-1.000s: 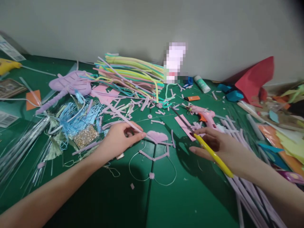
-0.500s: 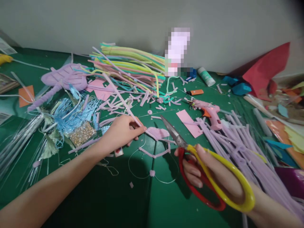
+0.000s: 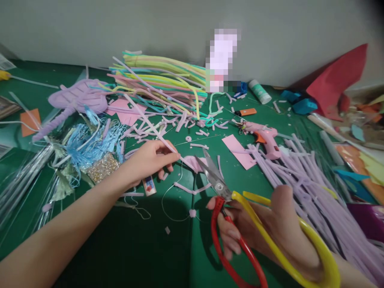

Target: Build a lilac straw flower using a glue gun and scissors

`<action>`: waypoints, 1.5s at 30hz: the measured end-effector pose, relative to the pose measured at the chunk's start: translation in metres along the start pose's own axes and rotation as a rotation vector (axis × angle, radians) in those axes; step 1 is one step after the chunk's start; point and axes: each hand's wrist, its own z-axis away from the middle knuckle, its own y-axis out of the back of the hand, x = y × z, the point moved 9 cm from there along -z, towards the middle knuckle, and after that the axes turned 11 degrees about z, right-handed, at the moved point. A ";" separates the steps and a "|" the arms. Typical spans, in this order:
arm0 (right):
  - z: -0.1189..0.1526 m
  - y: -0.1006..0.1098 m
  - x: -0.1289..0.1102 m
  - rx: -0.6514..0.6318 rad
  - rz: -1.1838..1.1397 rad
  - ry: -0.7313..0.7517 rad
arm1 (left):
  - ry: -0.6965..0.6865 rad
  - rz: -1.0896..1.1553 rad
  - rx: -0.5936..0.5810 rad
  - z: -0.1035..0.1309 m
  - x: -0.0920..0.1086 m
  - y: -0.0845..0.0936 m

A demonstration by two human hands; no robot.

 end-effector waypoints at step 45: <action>-0.060 -0.047 0.002 0.130 -0.056 -0.130 | 0.010 -0.070 -0.003 -0.003 -0.004 -0.002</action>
